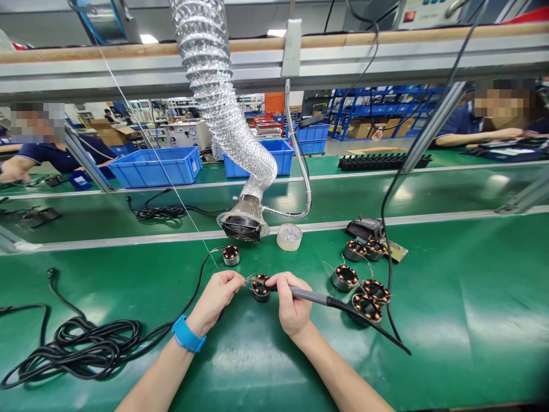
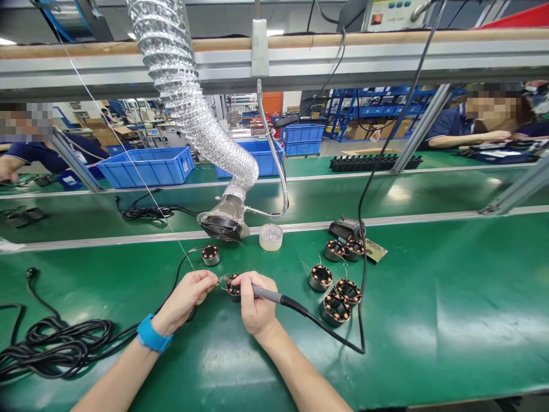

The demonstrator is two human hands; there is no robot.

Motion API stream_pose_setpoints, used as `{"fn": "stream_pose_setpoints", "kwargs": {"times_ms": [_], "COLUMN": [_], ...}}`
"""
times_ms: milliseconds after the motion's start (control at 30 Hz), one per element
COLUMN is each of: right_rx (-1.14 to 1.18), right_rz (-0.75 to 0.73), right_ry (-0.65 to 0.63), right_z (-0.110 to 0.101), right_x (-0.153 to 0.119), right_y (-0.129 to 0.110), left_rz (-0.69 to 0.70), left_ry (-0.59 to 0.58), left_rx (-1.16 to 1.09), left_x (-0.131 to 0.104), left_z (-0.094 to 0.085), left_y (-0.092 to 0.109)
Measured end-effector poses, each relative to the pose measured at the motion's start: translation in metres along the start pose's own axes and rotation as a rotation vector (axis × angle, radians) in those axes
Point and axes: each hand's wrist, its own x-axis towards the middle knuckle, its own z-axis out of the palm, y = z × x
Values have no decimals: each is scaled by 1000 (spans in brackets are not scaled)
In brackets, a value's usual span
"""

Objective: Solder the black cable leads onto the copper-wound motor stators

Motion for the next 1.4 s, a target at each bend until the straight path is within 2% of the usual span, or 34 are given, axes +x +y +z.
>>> {"fn": "stream_pose_setpoints", "kwargs": {"times_ms": [367, 767, 1400], "right_rx": [8, 125, 90], "right_rz": [9, 149, 145], "right_ry": [-43, 5, -31], "right_z": [4, 4, 5], "right_x": [2, -1, 0], "right_y": [1, 4, 3], "left_rz": [5, 4, -3], "left_ry": [35, 39, 31], "left_rx": [4, 12, 11], "left_x": [-1, 2, -1], "left_z": [1, 0, 1], "left_y": [4, 2, 6]}}
